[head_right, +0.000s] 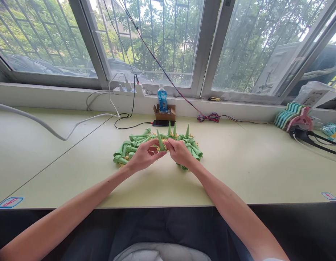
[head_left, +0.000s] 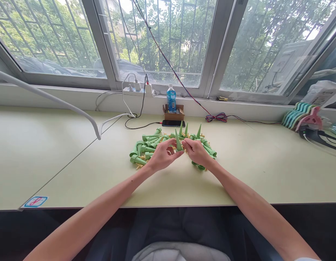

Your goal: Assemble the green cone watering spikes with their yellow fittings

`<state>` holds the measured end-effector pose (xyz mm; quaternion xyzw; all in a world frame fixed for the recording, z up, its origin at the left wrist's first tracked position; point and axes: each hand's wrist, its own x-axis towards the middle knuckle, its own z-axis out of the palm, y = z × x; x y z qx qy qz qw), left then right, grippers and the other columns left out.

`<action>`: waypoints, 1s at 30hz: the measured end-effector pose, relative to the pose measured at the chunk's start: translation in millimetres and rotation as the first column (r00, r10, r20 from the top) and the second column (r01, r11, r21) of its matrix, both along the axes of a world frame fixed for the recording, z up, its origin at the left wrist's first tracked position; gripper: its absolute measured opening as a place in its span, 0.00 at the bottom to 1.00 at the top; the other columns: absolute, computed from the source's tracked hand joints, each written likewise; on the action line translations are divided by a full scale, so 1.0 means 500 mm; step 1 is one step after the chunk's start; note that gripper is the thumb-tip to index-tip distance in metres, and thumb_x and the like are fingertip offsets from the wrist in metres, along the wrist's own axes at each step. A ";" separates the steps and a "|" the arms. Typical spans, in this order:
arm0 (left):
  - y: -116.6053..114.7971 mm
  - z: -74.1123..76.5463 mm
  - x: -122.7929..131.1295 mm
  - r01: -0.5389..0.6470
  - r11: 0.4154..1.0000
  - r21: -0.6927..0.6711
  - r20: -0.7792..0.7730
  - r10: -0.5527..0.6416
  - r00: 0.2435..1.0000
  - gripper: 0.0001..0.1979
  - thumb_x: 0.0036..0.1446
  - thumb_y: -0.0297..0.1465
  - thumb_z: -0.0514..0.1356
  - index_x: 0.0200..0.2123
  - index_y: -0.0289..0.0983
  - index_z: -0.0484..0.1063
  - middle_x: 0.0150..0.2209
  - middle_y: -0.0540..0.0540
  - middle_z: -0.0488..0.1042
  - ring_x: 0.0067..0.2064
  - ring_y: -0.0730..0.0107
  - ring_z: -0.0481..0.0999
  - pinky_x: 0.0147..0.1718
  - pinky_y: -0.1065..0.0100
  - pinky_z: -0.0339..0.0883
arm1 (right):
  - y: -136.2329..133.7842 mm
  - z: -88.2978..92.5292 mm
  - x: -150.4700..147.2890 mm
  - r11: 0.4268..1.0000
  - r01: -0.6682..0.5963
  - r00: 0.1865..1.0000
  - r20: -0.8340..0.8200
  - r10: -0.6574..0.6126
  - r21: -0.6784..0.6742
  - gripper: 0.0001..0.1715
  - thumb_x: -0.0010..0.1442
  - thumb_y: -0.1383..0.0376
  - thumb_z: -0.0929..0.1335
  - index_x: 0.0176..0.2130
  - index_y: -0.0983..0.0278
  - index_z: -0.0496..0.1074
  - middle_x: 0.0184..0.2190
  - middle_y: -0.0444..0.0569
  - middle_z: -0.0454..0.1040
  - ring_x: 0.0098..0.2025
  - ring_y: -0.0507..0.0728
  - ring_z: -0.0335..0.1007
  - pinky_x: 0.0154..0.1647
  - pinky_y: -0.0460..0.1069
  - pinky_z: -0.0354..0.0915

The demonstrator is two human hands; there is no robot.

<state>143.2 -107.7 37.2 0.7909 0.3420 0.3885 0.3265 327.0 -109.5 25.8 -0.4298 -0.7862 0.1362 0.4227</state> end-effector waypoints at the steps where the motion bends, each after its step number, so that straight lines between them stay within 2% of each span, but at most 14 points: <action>1: 0.000 -0.002 0.001 -0.010 0.999 0.039 -0.009 0.011 1.000 0.14 0.53 0.39 0.64 0.39 0.38 0.70 0.40 0.47 0.72 0.24 0.79 0.69 0.23 0.72 0.68 | 0.000 0.000 0.000 1.000 -0.001 1.000 0.001 0.001 -0.002 0.23 0.68 0.52 0.55 0.25 0.61 0.51 0.19 0.40 0.56 0.22 0.51 0.48 0.25 0.47 0.50; 7: 0.005 -0.013 0.003 -0.042 0.976 0.216 -0.032 0.050 0.998 0.10 0.55 0.34 0.63 0.40 0.38 0.70 0.38 0.48 0.70 0.25 0.79 0.70 0.23 0.74 0.65 | 0.001 -0.002 0.000 1.000 -0.006 1.000 -0.002 0.006 0.002 0.23 0.68 0.53 0.55 0.25 0.61 0.52 0.19 0.40 0.55 0.22 0.51 0.48 0.25 0.47 0.50; 13: 0.010 -0.023 0.002 -0.009 0.930 0.368 -0.009 0.013 1.000 0.05 0.57 0.30 0.62 0.38 0.38 0.71 0.38 0.48 0.70 0.24 0.82 0.68 0.24 0.76 0.66 | -0.002 0.001 -0.001 1.000 -0.011 1.000 0.006 0.011 0.007 0.23 0.69 0.54 0.55 0.25 0.61 0.54 0.19 0.41 0.57 0.21 0.50 0.49 0.25 0.46 0.51; 18: 0.010 -0.024 0.002 -0.020 0.917 0.397 -0.015 0.028 0.999 0.05 0.57 0.29 0.61 0.39 0.39 0.71 0.40 0.48 0.70 0.24 0.83 0.67 0.24 0.77 0.66 | -0.002 0.001 0.000 1.000 -0.014 1.000 -0.001 0.014 0.006 0.23 0.69 0.54 0.55 0.25 0.61 0.55 0.19 0.41 0.58 0.22 0.50 0.51 0.25 0.46 0.51; 21: 0.008 -0.020 0.004 -0.059 0.943 0.327 -0.022 0.070 0.997 0.06 0.57 0.31 0.62 0.38 0.38 0.71 0.40 0.48 0.70 0.25 0.82 0.68 0.24 0.76 0.66 | -0.002 -0.001 -0.001 1.000 0.006 1.000 -0.010 -0.006 -0.002 0.23 0.69 0.54 0.55 0.25 0.61 0.52 0.19 0.40 0.55 0.21 0.50 0.48 0.24 0.46 0.49; 24: 0.007 -0.012 0.005 -0.103 0.975 0.199 -0.016 0.108 0.994 0.10 0.56 0.35 0.63 0.39 0.38 0.70 0.40 0.48 0.70 0.25 0.81 0.69 0.24 0.74 0.66 | -0.001 -0.002 -0.002 0.999 0.038 0.999 -0.006 -0.038 0.004 0.23 0.69 0.54 0.55 0.25 0.61 0.50 0.18 0.39 0.53 0.21 0.50 0.45 0.24 0.47 0.48; 27: 0.007 -0.003 0.005 -0.084 0.995 -0.060 0.024 0.086 0.996 0.17 0.54 0.41 0.64 0.42 0.37 0.69 0.40 0.46 0.71 0.23 0.78 0.70 0.20 0.73 0.65 | 0.002 -0.003 -0.002 0.998 0.066 0.998 -0.014 -0.066 0.024 0.23 0.69 0.54 0.56 0.25 0.61 0.51 0.18 0.39 0.53 0.21 0.50 0.45 0.24 0.47 0.48; 30: 0.008 0.002 0.003 0.032 0.931 -0.364 0.126 0.016 0.992 0.24 0.51 0.45 0.66 0.44 0.36 0.66 0.35 0.45 0.73 0.23 0.74 0.71 0.17 0.72 0.65 | 0.004 -0.004 -0.001 0.994 0.101 0.995 -0.029 -0.100 0.034 0.23 0.69 0.54 0.55 0.25 0.61 0.50 0.18 0.39 0.54 0.21 0.50 0.45 0.24 0.46 0.48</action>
